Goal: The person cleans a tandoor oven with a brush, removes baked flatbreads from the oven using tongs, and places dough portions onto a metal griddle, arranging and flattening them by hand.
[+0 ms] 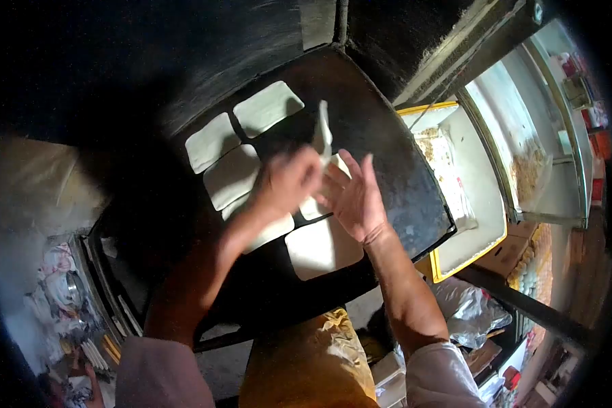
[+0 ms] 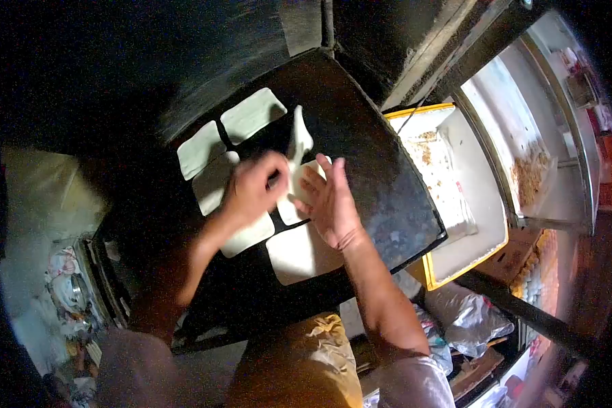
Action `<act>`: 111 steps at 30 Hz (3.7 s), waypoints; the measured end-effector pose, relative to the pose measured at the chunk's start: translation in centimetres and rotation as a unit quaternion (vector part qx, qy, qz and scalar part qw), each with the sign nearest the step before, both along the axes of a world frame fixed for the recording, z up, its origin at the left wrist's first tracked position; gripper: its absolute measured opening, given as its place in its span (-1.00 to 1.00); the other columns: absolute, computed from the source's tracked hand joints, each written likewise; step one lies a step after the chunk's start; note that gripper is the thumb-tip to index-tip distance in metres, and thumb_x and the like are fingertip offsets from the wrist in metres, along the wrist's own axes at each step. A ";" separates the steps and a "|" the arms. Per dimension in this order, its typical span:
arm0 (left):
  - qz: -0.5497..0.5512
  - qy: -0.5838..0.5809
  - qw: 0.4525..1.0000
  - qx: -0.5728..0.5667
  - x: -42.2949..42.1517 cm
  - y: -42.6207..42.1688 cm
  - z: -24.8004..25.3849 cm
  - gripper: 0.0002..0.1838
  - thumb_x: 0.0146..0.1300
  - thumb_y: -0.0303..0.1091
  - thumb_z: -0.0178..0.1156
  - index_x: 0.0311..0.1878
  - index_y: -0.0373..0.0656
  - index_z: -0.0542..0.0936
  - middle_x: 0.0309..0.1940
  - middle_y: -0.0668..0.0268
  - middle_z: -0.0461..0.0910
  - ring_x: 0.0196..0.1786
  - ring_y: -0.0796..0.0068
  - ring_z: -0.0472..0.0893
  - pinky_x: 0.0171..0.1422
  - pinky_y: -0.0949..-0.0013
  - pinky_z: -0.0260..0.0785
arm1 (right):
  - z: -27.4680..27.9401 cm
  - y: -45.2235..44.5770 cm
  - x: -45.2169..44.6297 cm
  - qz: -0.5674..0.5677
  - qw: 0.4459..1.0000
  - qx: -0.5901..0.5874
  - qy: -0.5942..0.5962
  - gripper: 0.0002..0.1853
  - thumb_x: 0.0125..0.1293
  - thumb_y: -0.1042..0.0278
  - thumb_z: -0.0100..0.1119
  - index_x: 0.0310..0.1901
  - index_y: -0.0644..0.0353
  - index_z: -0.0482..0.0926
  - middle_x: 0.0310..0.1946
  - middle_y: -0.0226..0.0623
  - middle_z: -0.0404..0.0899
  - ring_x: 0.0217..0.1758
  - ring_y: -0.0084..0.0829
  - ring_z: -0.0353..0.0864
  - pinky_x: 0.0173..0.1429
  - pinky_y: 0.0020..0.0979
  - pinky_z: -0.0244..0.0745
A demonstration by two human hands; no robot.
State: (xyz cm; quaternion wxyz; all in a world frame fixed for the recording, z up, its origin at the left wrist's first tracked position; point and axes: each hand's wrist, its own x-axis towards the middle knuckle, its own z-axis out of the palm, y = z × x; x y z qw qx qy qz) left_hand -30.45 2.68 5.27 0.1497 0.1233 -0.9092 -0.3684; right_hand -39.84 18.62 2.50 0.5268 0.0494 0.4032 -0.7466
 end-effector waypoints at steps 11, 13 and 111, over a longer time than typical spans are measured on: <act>0.178 -0.002 0.970 0.166 12.5 2.2 -3.9 -0.88 0.38 -0.47 0.21 -0.06 -0.21 0.61 -0.09 0.17 0.68 0.07 0.22 0.63 0.28 0.28 0.40 | 6.5 1.9 -3.4 -0.035 0.985 0.017 0.167 -0.13 0.51 -0.35 -0.10 0.52 0.29 0.20 0.47 0.05 0.30 0.51 -0.09 0.32 0.53 -0.09 0.26; 0.162 -0.033 0.974 0.152 12.3 2.2 -4.2 -0.91 0.43 -0.51 0.18 -0.05 -0.24 0.59 -0.06 0.22 0.68 0.06 0.43 0.63 0.23 0.38 0.42 | 8.1 1.0 -5.9 0.031 0.888 0.131 0.440 -0.27 0.56 -0.18 -0.07 0.54 0.19 0.19 0.46 0.05 0.32 0.48 0.00 0.34 0.52 -0.10 0.26; 0.371 -0.178 0.909 -0.058 15.2 -13.5 -10.1 -0.65 0.29 -0.07 0.29 -0.06 -0.14 0.63 -0.24 0.08 0.67 -0.15 0.00 0.66 -0.04 0.07 0.48 | -1.0 -4.8 4.4 0.228 0.398 0.248 0.853 -0.15 0.36 -0.28 0.13 0.51 0.12 0.24 0.48 0.04 0.24 0.55 0.05 0.21 0.53 0.27 0.12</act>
